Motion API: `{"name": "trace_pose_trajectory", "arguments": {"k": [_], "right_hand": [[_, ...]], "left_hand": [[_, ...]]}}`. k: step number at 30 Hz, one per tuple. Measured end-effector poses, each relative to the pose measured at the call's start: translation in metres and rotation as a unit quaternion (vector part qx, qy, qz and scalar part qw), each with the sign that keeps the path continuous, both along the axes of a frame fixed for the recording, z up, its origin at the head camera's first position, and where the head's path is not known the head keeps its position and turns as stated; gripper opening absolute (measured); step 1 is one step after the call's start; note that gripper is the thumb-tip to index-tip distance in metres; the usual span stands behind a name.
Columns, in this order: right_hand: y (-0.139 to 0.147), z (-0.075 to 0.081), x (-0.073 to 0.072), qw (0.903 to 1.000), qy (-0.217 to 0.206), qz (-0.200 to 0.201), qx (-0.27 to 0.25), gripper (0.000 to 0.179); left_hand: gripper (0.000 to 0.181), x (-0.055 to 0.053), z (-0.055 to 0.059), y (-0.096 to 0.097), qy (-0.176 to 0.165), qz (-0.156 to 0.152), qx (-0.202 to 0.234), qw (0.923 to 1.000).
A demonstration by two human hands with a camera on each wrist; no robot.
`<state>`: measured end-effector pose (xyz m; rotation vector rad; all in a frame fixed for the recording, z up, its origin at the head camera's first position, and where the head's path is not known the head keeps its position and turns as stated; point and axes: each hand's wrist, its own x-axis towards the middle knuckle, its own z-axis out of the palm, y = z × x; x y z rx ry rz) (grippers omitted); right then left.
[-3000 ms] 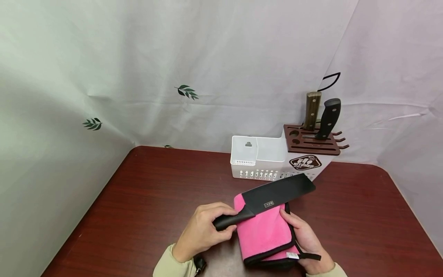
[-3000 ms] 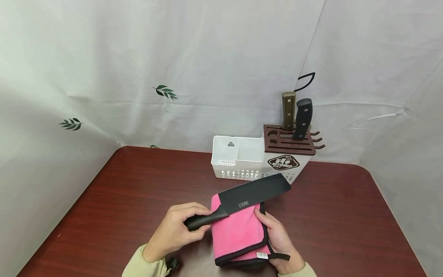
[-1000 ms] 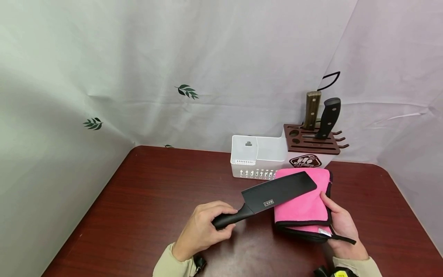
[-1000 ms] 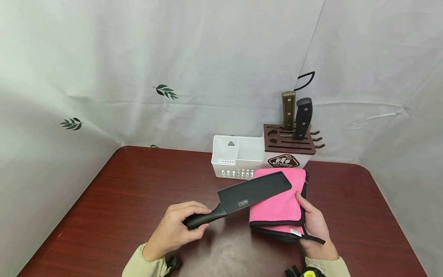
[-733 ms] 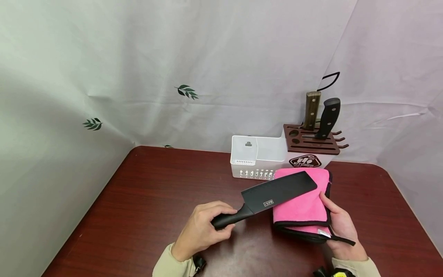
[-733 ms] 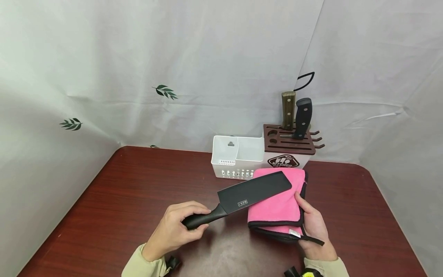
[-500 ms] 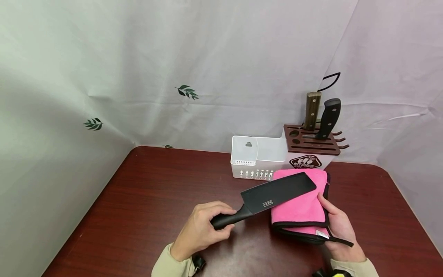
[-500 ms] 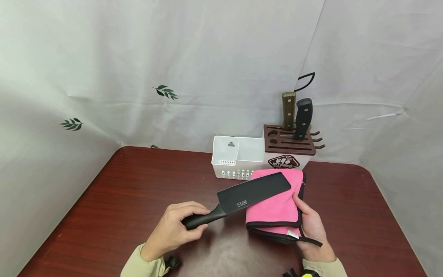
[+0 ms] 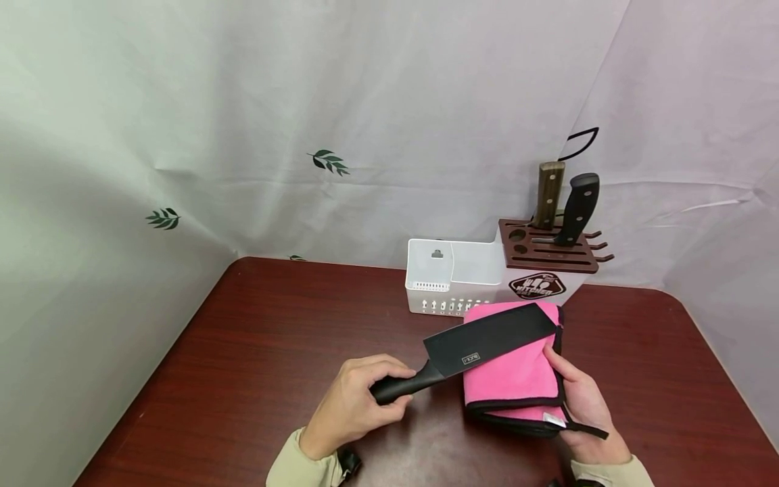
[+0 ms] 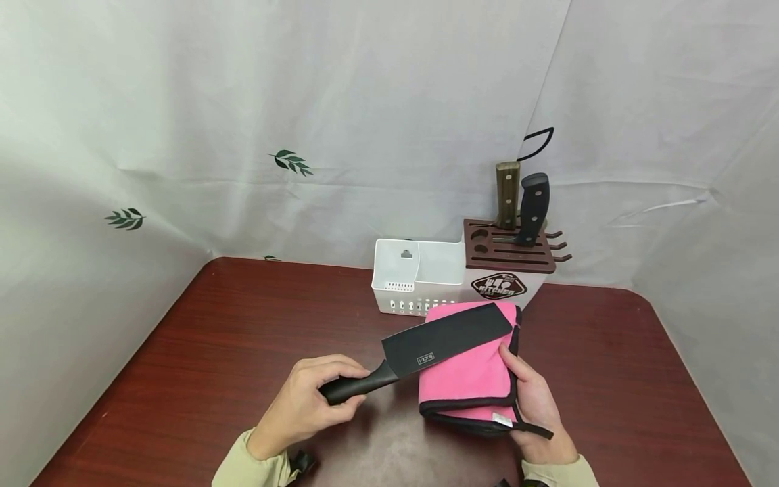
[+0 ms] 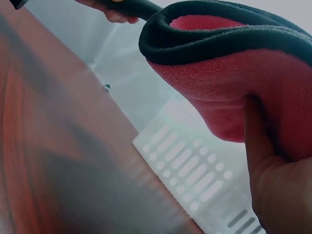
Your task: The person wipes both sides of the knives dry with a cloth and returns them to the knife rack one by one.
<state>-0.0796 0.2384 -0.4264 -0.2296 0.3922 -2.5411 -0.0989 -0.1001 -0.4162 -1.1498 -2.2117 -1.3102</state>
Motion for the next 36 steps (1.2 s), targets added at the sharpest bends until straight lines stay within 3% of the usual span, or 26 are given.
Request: {"name": "trace_pose_trajectory", "arguments": {"k": [11,36], "right_hand": [[-0.019,-0.004,0.004,0.9992,-0.005,0.034,0.022,0.06],[-0.047,-0.007,0.012,0.9953,-0.019,0.037,0.087,0.047]], "left_hand": [[0.037,0.001,-0.001,0.001,-0.006,-0.004,0.002,1.0],[0.036,0.002,-0.001,0.006,0.007,-0.004,-0.001,1.0]]}}
